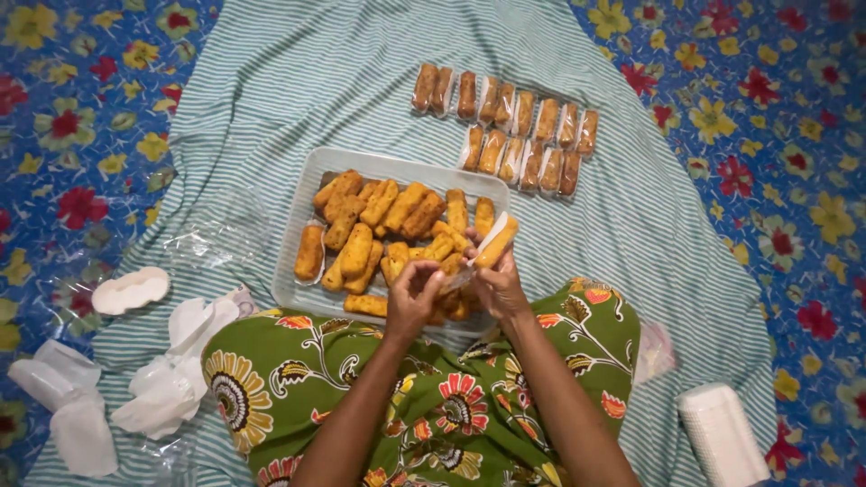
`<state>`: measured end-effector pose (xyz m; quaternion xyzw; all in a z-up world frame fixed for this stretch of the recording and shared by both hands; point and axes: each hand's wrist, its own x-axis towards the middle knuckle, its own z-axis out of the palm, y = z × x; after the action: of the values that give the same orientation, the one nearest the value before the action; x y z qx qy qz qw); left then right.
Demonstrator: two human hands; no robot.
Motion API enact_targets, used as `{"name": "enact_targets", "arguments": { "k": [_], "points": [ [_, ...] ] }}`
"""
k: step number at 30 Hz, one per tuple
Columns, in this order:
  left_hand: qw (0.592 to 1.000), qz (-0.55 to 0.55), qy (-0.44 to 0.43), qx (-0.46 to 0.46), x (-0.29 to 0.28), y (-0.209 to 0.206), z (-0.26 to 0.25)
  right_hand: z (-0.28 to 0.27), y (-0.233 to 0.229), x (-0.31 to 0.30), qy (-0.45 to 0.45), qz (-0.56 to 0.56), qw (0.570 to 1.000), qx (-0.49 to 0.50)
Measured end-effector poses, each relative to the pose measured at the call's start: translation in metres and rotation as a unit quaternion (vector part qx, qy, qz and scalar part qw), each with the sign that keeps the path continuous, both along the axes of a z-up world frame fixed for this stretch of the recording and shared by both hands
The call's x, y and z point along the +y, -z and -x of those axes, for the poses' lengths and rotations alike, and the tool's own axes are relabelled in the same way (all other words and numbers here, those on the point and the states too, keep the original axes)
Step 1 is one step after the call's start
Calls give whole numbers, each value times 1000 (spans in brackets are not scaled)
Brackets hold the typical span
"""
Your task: Wrapping individual fried snacks in small pieces of paper
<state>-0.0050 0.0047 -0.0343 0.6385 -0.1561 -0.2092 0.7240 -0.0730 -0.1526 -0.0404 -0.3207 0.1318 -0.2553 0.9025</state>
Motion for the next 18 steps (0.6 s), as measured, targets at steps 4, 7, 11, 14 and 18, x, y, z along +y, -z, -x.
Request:
{"name": "enact_targets", "arguments": {
  "k": [4, 7, 11, 14, 18],
  "points": [
    [998, -18, 43, 38, 3, -9, 8, 2, -6, 6, -5, -4, 1000, 9],
    [997, -24, 63, 30, 1, 1, 8, 6, 4, 4, -9, -9, 1000, 9],
    [997, -7, 72, 7, -1, 14, 8, 11, -15, 9, -9, -24, 1000, 3],
    [997, 7, 80, -5, 1, 13, 7, 9, -23, 12, -13, -33, 999, -7],
    [997, -27, 69, 11, 8, 7, 4, 8, -16, 5, -14, -34, 999, 0]
  ]
}}
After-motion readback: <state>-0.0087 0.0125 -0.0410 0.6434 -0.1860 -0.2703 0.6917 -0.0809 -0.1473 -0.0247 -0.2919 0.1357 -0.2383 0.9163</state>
